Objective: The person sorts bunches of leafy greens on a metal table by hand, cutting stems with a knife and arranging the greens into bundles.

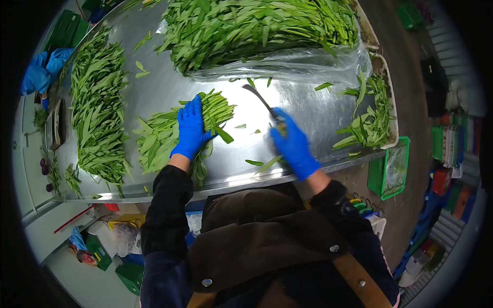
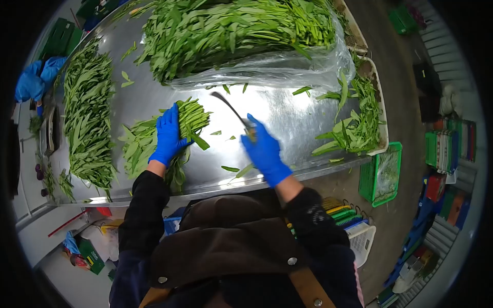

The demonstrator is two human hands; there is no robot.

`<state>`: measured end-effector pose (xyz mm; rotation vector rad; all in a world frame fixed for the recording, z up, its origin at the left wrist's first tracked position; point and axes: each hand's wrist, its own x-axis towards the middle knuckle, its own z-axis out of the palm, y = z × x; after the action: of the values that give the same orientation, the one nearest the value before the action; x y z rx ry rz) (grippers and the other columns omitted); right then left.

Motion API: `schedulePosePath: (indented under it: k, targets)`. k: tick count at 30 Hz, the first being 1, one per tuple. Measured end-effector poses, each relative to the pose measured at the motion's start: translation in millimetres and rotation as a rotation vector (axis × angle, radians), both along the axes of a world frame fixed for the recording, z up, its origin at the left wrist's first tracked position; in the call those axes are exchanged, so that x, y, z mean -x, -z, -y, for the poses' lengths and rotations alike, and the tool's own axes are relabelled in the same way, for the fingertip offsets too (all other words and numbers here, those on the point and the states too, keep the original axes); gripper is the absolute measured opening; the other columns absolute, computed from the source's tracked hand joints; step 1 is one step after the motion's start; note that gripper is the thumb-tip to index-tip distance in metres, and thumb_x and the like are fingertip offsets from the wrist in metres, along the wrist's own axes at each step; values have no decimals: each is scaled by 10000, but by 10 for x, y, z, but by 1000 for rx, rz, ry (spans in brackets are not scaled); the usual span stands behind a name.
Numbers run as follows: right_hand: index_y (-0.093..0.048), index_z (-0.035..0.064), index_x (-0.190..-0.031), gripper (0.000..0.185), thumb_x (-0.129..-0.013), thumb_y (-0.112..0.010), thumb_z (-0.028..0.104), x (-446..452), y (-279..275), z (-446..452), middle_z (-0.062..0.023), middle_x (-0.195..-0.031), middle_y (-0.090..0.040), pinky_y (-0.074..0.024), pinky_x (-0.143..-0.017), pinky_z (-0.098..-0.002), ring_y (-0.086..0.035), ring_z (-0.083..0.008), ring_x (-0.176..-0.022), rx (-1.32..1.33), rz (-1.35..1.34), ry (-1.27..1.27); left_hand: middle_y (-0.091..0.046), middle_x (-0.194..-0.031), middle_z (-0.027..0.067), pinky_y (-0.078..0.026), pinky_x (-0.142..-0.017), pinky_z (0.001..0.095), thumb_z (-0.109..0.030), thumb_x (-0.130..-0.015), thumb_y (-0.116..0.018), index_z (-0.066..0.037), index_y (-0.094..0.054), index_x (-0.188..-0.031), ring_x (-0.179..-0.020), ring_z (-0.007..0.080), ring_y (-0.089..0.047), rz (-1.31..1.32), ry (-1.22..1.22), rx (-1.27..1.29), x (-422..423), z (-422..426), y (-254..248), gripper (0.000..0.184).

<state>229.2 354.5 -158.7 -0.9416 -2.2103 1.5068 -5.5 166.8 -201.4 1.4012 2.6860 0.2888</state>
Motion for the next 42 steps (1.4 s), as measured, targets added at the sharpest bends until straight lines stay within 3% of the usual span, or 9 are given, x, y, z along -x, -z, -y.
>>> schedulePosePath:
  k: [3, 11, 21, 28, 31, 34, 36, 39, 42]
  targets:
    - [-492, 115, -1232, 373, -890, -574, 237, 469, 375, 579, -127, -1048, -559, -494, -748, -396, -618, -298, -858, -64, -146, -113, -438, -1282, 196, -272, -1033, 495, -401, -617, -763, -6, -226, -1444, -1185, 377, -407, -30, 14, -95, -3, 2, -4, 1062]
    - [-483, 44, -1016, 247, -888, -506, 254, 977, 440, 886, -211, -783, -632, -487, -641, -490, -623, -403, -702, -231, 384, -223, -463, -1188, 181, -297, -996, 454, -376, -708, -688, 18, -297, -1405, -1121, 342, -428, -74, -13, -99, 7, 6, 68, 891]
    - [-479, 58, -1010, 242, -900, -489, 273, 659, 629, 858, -261, -867, -626, -474, -676, -540, -606, -454, -733, -268, 490, -267, -466, -1200, 139, -265, -1024, 465, -434, -774, -642, -18, -318, -1403, -1149, 302, -423, -155, -104, -51, -51, -41, 157, 820]
    - [-527, 109, -1119, 320, -891, -522, 332, 14, -44, 442, -212, -871, -650, -500, -672, -476, -626, -408, -721, -281, 504, -186, -380, -1367, 156, -177, -1096, 517, -366, -660, -751, -53, -218, -1454, -1317, 341, -303, 15, -123, -63, -70, -15, 5, 1006]
    - [-512, 125, -1214, 370, -884, -555, 286, 67, 186, 194, -199, -852, -647, -505, -687, -454, -634, -383, -733, -414, 439, -56, -254, -1479, 177, -121, -1112, 551, -285, -628, -747, -130, -157, -1484, -1388, 376, -191, 96, -76, -36, -139, 111, -453, 1051]
    - [-510, 146, -1270, 403, -881, -581, 221, 210, -57, 207, -159, -833, -645, -509, -696, -406, -638, -331, -722, -970, 206, 30, -209, -1513, 174, -128, -1120, 525, -200, -627, -701, -174, -178, -1489, -1410, 379, -146, 173, -22, -53, -26, 349, -872, 1008]
    - [-551, 156, -1253, 383, -874, -600, 182, 343, -226, 501, -100, -819, -643, -509, -694, -348, -631, -267, -682, -451, 10, -83, -319, -1474, 160, -201, -1126, 438, -107, -660, -615, -114, -305, -1450, -1386, 328, -259, 238, 94, -342, 254, 596, -946, 848]
    - [-637, 149, -1094, 237, -907, -550, 266, 555, -132, 1004, -54, -792, -677, -495, -631, -321, -641, -166, -636, 361, 206, -307, -508, -1321, 171, -337, -1055, 380, -162, -822, -581, -84, -455, -1358, -1262, 315, -448, 635, -86, -539, 773, 897, -795, 557]
    - [-653, 109, -874, 312, -914, -492, 374, 782, 174, 1374, -40, -735, -674, -495, -627, -360, -641, -187, -569, 220, 348, -432, -553, -1256, 202, -376, -1023, 407, -293, -886, -572, -74, -497, -1320, -1219, 341, -484, 517, -155, -404, 1147, 1141, -309, 492]
